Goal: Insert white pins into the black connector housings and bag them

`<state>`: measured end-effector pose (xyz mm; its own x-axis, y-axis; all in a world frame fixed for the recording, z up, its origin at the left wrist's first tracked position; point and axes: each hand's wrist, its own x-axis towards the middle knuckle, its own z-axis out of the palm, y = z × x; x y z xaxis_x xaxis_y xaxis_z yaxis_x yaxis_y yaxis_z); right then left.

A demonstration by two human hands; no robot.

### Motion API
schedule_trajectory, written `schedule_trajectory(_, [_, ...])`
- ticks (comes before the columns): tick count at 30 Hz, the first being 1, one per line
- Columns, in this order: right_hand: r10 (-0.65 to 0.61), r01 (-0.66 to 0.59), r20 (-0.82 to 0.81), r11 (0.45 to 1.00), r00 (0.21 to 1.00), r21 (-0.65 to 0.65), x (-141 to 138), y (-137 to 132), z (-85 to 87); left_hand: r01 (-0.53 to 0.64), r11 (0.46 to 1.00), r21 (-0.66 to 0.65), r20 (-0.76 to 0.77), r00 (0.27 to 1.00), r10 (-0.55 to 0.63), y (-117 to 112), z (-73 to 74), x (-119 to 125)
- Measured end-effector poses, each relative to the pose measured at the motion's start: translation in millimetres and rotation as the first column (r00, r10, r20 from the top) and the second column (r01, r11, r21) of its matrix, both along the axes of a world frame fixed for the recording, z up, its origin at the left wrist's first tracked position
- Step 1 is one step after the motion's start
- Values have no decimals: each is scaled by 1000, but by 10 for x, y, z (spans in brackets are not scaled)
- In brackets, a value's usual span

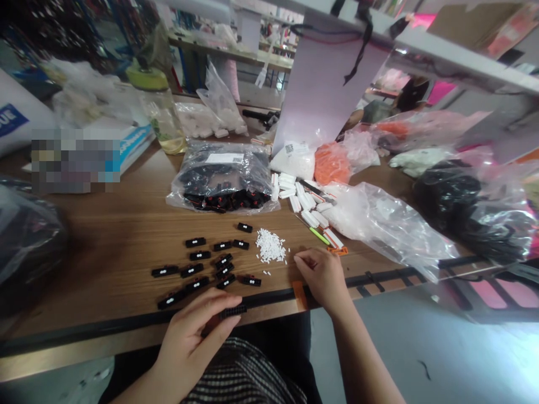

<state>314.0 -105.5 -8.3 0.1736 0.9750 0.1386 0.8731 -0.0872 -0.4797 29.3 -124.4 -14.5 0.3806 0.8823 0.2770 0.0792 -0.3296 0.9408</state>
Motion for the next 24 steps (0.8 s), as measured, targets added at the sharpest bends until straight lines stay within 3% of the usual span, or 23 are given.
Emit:
schedule_trajectory(3, [26,-24,-123,999,992,22,-194,-68,131,-2,1000,7,-11,1000,2,5,4,-2])
schedule_trajectory(6, [255,-252,-360,966,898,55,-505,-211,340,9,1000,20,-13,1000,-9,5,-8,-10])
schedule_trajectory(9, [414,-423,-449,902,792,85,-782,-349,473,2,999,51,-3,1000,-2,9,-27,-13])
schedule_trajectory(12, [437,-444,-427,892,792,89,-913,-414,461,-17,997,81,11,1000,16,14,-35,-6])
schedule_trajectory(19, [463,-472,-350,879,814,64,-929,-421,387,-29,997,74,1,1000,29,9,-25,2])
schedule_trajectory(24, [519,-494,-196,854,832,161,-930,-431,390,-26,999,43,-11,1000,27,22,-11,-8])
